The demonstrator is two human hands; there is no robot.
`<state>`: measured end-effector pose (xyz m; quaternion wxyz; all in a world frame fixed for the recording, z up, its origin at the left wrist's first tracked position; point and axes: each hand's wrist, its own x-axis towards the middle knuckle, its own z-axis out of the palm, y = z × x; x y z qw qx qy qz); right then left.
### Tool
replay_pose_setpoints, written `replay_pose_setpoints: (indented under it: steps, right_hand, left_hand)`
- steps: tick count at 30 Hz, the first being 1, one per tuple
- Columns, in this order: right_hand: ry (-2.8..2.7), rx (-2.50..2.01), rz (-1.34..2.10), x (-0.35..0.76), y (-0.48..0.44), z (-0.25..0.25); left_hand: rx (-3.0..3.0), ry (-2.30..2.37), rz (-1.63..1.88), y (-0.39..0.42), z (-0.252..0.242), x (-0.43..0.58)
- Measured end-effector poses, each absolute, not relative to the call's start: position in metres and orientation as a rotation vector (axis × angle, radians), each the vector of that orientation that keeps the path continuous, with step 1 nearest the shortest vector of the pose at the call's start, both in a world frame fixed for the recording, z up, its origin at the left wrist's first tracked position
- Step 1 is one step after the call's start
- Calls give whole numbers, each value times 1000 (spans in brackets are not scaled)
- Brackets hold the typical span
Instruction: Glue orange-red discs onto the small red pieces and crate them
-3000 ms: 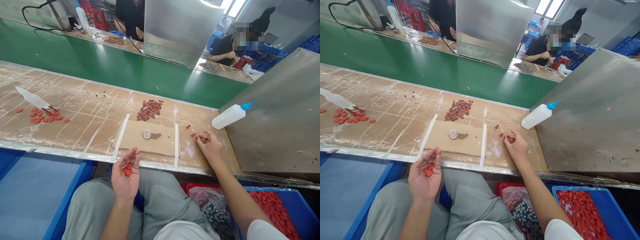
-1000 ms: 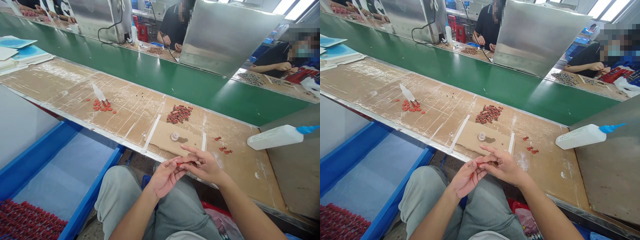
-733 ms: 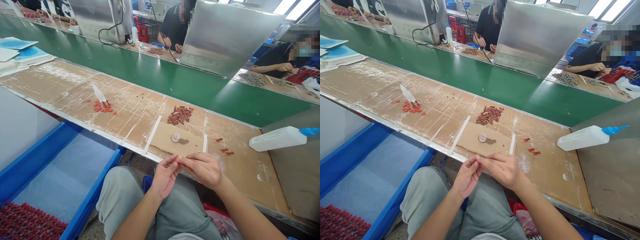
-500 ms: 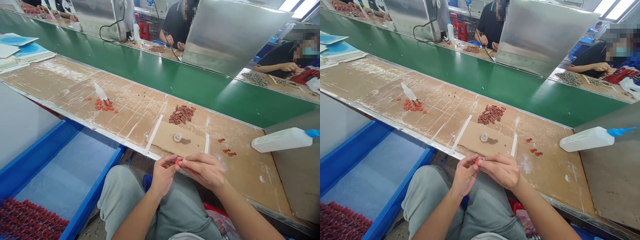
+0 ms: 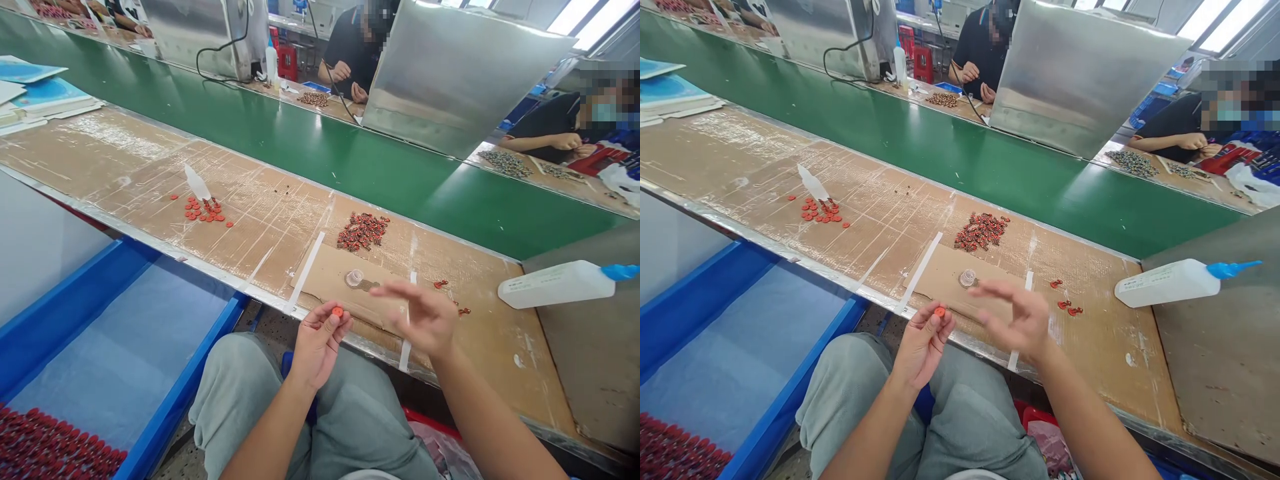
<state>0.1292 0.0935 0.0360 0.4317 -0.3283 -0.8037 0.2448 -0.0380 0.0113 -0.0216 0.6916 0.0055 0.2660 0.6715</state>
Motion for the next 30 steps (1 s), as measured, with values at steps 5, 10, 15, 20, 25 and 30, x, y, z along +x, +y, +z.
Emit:
replay_pose_setpoints:
  steps: [5,10,15,20,25,30]
  right_hand:
    - [-1656,-1552,571,147,195,1]
    - [-1747,-1832,497,149,258,-20]
    - [-1892,-1828,488,145,263,-18]
    - [-1979,-1793,432,143,260,-15]
    - [-1993,-1786,421,144,259,-18]
    - [-1976,-1734,526,142,260,-22]
  left_hand:
    - [-62,587,1547,14,-21,-51]
    - [-70,566,1558,14,-22,-54]
    - [-72,572,1519,15,-25,-53]
    - [-71,592,1509,16,-25,-52]
    - [-71,594,1504,17,-25,-51]
    - [-77,606,1493,17,-24,-52]
